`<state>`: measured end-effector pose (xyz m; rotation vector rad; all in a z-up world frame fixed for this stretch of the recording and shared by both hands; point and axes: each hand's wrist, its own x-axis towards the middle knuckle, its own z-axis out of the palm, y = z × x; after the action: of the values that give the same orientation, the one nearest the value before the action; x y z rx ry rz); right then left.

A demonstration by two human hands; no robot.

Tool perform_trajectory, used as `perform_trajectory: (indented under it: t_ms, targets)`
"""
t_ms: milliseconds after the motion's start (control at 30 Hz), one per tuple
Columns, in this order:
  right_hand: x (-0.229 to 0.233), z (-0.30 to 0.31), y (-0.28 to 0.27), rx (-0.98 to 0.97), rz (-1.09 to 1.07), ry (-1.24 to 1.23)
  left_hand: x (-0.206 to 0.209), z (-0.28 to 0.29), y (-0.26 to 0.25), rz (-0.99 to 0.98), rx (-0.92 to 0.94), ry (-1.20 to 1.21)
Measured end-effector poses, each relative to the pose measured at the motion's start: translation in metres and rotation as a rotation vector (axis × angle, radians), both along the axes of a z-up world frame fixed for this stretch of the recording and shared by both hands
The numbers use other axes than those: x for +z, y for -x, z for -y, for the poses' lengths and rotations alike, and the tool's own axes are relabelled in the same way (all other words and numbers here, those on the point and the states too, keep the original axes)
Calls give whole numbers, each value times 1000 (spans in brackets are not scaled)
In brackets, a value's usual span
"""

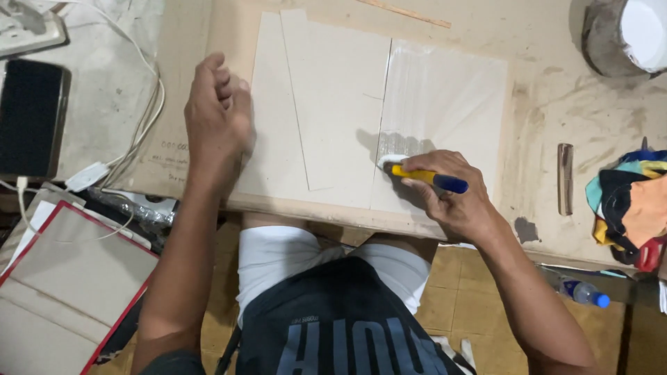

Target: The person aligns two pieces of cardboard on a workbench and uses a wooden stick to measure the gap between them. They then use a brush to apply a white adhesive substance to the cardboard surface.

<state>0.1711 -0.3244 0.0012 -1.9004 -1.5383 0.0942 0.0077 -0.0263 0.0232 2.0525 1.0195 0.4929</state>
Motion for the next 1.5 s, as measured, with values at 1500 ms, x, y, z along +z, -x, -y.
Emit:
perform_trajectory:
  t_ms: [1500]
  targets:
    - [4, -6, -43, -363, -140, 23, -77, 37, -119, 278, -890, -620]
